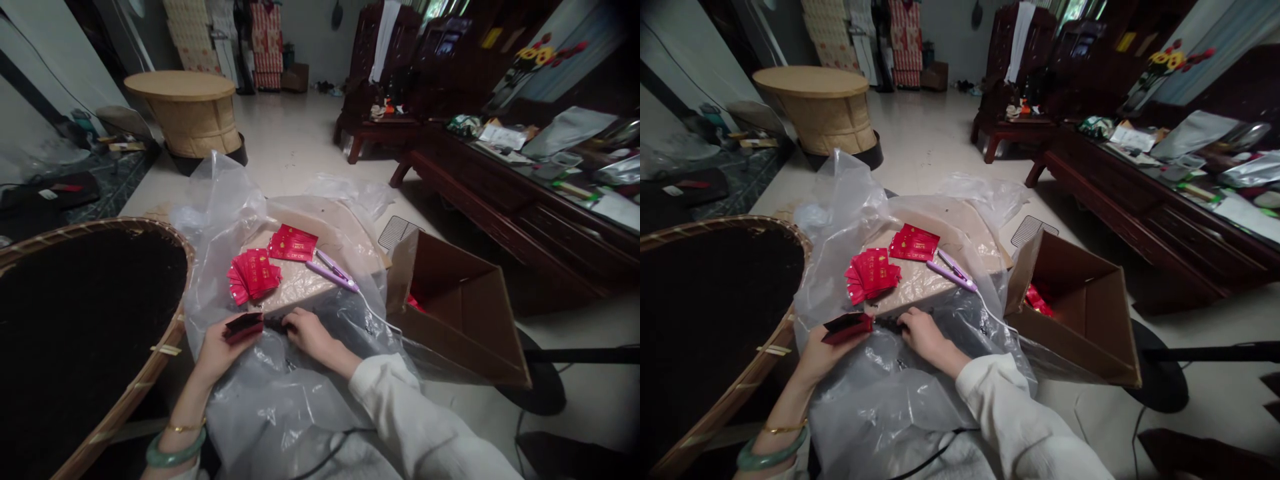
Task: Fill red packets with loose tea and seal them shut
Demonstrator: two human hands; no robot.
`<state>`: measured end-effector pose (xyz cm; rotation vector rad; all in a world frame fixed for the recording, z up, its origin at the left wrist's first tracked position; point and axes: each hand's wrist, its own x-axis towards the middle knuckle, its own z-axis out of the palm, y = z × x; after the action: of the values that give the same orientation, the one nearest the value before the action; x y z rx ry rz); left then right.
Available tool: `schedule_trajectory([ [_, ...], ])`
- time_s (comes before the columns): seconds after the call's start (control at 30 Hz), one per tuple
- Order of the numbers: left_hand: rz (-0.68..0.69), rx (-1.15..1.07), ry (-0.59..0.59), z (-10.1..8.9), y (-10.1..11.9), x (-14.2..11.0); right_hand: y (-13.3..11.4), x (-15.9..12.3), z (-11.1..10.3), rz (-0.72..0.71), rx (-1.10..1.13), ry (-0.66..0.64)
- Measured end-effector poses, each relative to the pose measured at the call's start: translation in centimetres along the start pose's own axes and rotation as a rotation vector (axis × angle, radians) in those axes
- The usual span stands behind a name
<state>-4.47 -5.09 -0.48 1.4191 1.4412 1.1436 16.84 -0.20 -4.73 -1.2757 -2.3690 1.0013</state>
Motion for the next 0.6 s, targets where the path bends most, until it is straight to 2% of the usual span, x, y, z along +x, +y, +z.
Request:
schedule_trajectory([
  [0.13, 0.019, 0.030, 0.021, -0.5, 0.1, 0.0, 0.4, 0.3, -1.0, 0.002, 0.088, 0.072],
  [0.2, 0.023, 0.045, 0.019, -0.6, 0.3, 0.0, 0.0, 0.8, -1.2, -0.053, 0.095, 0.061],
  [0.3, 0.026, 0.059, -0.001, -0.6, 0.5, 0.2, -1.0, 1.7, -0.8, -0.264, 0.023, -0.037],
  [0.4, 0.025, 0.059, -0.009, -0.5, 0.7, 0.2, -1.7, 2.3, -0.4, -0.438, -0.158, -0.139],
  [0.5, 0.023, 0.060, -0.008, -0.5, 0.6, 0.2, -1.1, 2.0, -1.2, -0.385, -0.279, -0.208],
  [0.6, 0.015, 0.069, -0.008, -0.4, 0.2, 0.2, 0.4, 0.5, -3.3, -0.273, -0.220, -0.190],
])
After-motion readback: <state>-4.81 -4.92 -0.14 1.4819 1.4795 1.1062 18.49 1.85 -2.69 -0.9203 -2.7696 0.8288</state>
